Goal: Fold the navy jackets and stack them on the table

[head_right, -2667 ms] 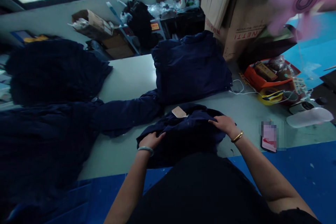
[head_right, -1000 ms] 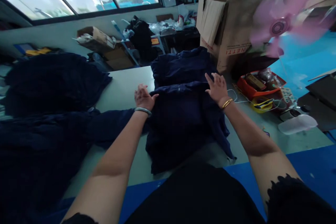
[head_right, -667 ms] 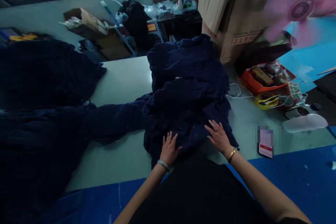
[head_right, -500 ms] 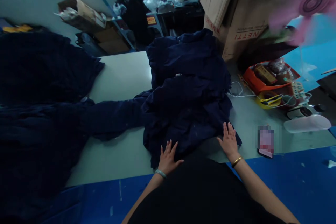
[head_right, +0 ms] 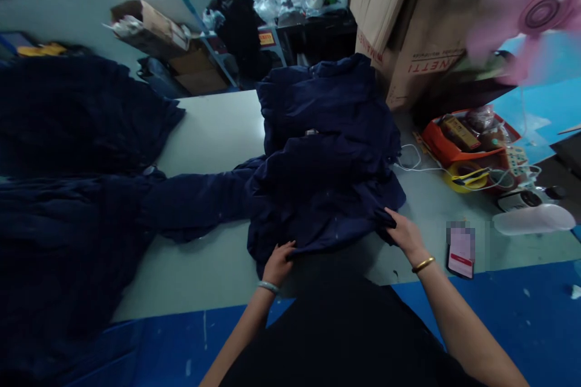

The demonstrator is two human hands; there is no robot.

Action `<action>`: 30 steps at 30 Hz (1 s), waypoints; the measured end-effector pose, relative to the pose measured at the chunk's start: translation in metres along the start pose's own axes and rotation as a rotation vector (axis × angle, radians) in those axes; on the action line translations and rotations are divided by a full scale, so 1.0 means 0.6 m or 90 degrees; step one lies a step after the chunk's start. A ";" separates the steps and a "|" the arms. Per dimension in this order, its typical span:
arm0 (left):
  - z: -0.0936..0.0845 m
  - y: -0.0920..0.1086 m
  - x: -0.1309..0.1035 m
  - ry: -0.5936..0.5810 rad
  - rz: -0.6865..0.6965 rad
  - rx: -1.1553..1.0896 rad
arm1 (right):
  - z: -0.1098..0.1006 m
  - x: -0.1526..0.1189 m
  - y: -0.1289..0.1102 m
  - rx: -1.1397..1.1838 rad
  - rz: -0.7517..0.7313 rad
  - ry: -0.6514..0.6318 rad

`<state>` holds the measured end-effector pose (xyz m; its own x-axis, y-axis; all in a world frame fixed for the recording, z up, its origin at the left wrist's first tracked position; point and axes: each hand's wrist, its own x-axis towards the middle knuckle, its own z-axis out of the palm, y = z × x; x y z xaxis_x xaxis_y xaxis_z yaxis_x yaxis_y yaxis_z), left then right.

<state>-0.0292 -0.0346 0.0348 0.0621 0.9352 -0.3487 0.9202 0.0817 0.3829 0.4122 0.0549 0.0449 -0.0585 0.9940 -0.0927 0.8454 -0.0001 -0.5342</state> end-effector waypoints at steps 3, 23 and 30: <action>-0.056 0.002 0.003 0.019 0.055 -0.042 | -0.064 0.010 -0.014 -0.066 -0.020 0.025; 0.087 0.023 -0.001 -0.051 -0.021 0.187 | 0.122 -0.055 -0.054 -0.272 -0.009 -0.172; 0.108 0.007 -0.025 -0.034 -0.051 0.178 | 0.123 -0.032 0.022 -0.284 0.010 -0.137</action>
<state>-0.0009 -0.0705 -0.0137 -0.0022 0.9092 -0.4164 0.9934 0.0498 0.1035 0.3852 0.0279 -0.0222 -0.1126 0.9493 -0.2936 0.9891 0.0789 -0.1242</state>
